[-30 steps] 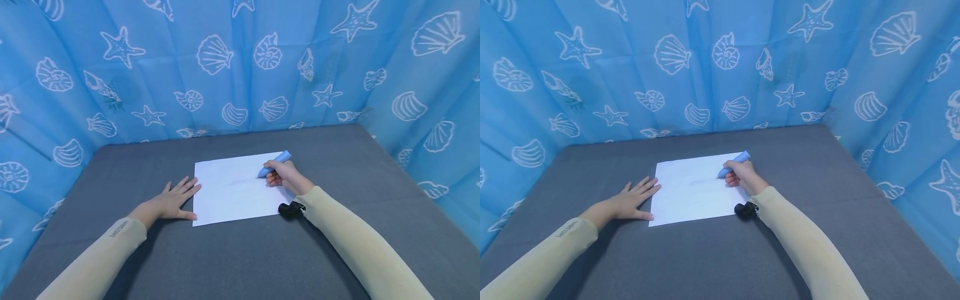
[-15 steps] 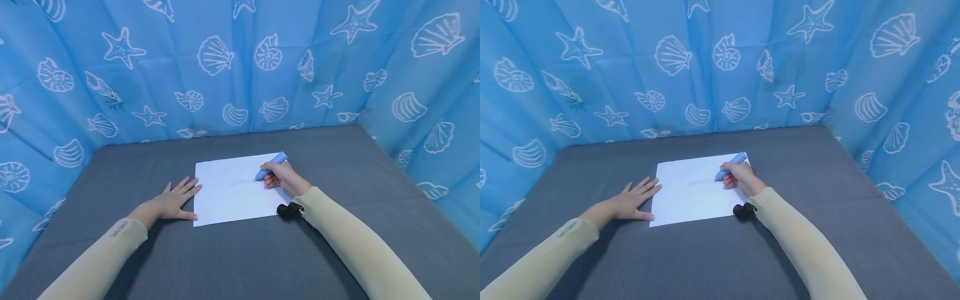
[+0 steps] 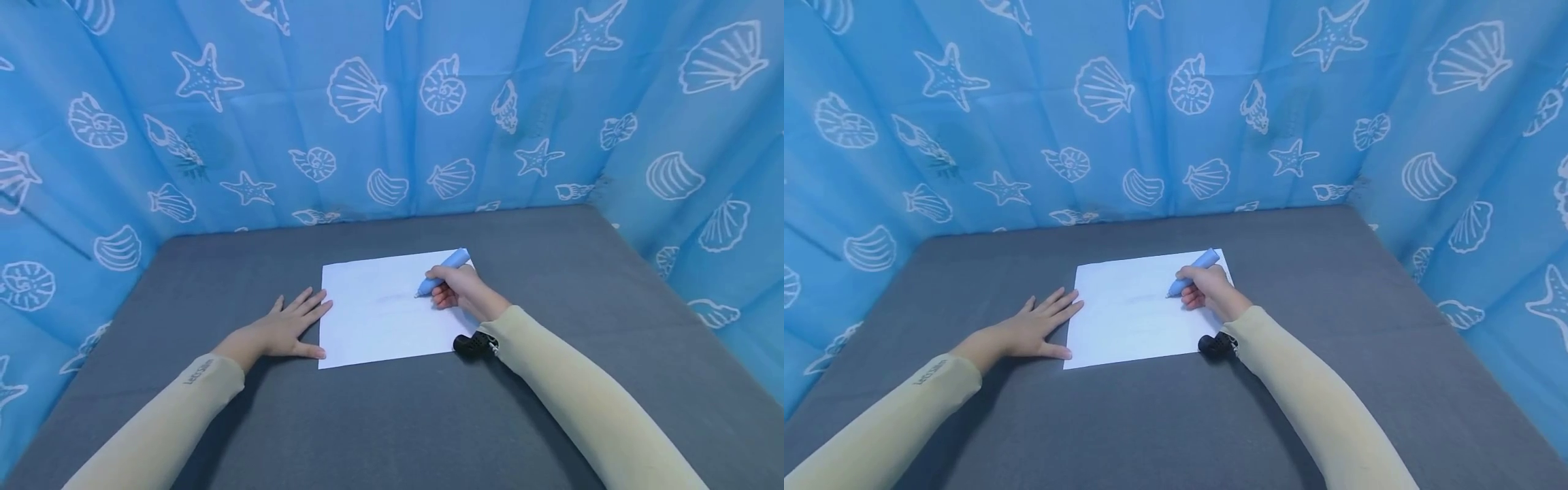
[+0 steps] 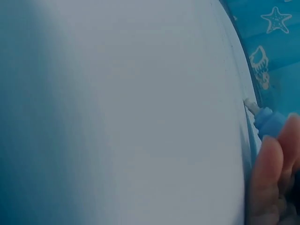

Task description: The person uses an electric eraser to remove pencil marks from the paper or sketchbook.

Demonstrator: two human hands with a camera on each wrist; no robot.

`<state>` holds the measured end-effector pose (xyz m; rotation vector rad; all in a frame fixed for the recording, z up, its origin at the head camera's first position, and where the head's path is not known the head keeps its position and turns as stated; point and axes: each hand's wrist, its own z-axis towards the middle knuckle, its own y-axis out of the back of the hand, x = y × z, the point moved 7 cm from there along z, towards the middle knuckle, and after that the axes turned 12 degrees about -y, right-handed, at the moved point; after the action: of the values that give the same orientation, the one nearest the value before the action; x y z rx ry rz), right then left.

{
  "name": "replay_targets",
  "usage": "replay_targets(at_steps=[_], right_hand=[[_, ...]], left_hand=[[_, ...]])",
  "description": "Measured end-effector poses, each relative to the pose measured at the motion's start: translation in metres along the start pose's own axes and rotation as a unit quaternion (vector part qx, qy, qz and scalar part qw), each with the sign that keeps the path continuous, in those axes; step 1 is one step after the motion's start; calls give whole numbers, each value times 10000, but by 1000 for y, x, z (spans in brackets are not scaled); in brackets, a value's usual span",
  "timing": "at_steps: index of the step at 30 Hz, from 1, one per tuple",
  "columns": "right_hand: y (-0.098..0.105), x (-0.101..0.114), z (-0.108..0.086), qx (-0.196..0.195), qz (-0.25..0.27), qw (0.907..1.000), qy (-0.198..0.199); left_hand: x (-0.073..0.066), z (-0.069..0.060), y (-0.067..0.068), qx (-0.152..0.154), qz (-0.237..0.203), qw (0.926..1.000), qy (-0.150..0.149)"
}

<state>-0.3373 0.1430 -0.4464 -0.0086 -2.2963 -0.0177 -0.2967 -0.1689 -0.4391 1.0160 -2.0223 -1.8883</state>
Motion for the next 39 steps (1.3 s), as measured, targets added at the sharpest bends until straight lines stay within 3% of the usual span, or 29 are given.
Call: replay_targets(at_steps=[5, 13, 21, 39], right_hand=[[1, -1, 0, -37, -82, 9999, -65], [-1, -1, -1, 85, -79, 9999, -108], [0, 1, -3, -87, 20, 10000, -25], [-4, 1, 1, 80, -143, 9998, -111]], left_hand=[[-2, 1, 1, -33, -28, 10000, -74], [-2, 3, 0, 149, 40, 9999, 68], [-4, 3, 2, 136, -5, 9999, 34], [0, 2, 0, 149, 35, 9999, 72]])
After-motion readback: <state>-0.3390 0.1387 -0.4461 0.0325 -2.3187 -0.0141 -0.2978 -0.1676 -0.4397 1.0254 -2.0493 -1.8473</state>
